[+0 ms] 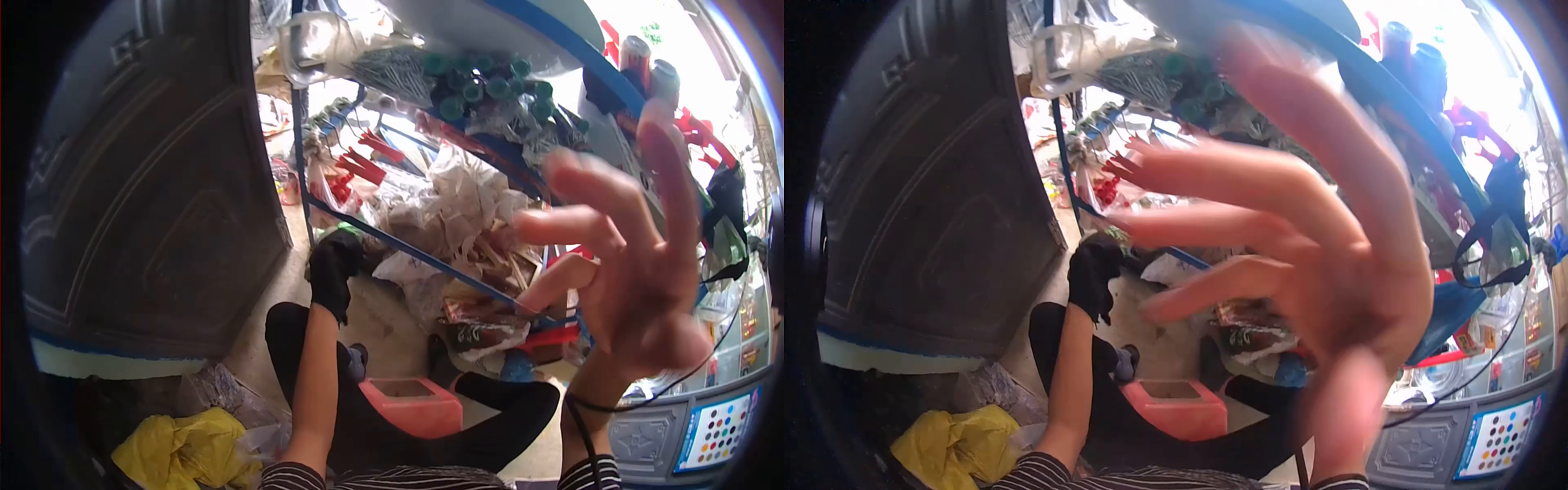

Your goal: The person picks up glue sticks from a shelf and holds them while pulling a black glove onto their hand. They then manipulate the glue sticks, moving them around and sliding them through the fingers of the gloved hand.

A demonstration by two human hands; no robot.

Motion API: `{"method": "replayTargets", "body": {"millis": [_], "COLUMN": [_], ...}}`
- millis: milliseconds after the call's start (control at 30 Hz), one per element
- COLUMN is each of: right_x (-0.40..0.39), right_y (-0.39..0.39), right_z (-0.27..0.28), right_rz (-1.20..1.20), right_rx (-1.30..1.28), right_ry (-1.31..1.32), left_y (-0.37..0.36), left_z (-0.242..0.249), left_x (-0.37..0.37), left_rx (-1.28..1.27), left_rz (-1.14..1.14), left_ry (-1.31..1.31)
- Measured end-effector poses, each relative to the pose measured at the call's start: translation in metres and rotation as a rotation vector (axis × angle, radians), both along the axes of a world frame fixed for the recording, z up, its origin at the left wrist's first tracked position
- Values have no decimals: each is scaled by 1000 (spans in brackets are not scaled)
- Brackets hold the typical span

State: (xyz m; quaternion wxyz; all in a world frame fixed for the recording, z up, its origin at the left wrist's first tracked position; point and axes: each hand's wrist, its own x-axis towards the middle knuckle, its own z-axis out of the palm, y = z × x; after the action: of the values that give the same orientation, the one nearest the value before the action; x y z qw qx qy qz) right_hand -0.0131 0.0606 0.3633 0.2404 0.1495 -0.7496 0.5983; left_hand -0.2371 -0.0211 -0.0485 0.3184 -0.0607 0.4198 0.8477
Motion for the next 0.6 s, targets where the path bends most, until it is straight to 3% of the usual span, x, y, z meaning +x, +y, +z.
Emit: {"method": "replayTargets", "body": {"millis": [33,100,167,300,400,467,500,567,600], "right_x": [-19,-52,-58,-22,-8,-18,-31,-69,-93], "right_y": [-5,-5,-6,-2,-1,4,6,-3,-13], "right_z": [6,5,6,4,3,4,5,1,-1], "right_rz": [78,112,120,104,116,118,100,-92,-212], "right_rx": [53,237,390,646,748,741,707,592,521], "right_ry": [-46,-141,-149,-60,36,104,122,-28,-144], "left_y": [25,37,-13,-8,-16,-6,-3,15,18], "left_z": [-8,34,45,19,42,14,4,-61,-86], "left_x": [-15,1,20,21,18,5,2,-12,-22], "left_rx": [-114,-450,-30,14,-9,180,149,330,231], "left_rz": [49,216,-20,-111,-130,-183,-144,-138,-158], "left_ry": [-166,-278,174,56,129,20,-29,-36,156]}}
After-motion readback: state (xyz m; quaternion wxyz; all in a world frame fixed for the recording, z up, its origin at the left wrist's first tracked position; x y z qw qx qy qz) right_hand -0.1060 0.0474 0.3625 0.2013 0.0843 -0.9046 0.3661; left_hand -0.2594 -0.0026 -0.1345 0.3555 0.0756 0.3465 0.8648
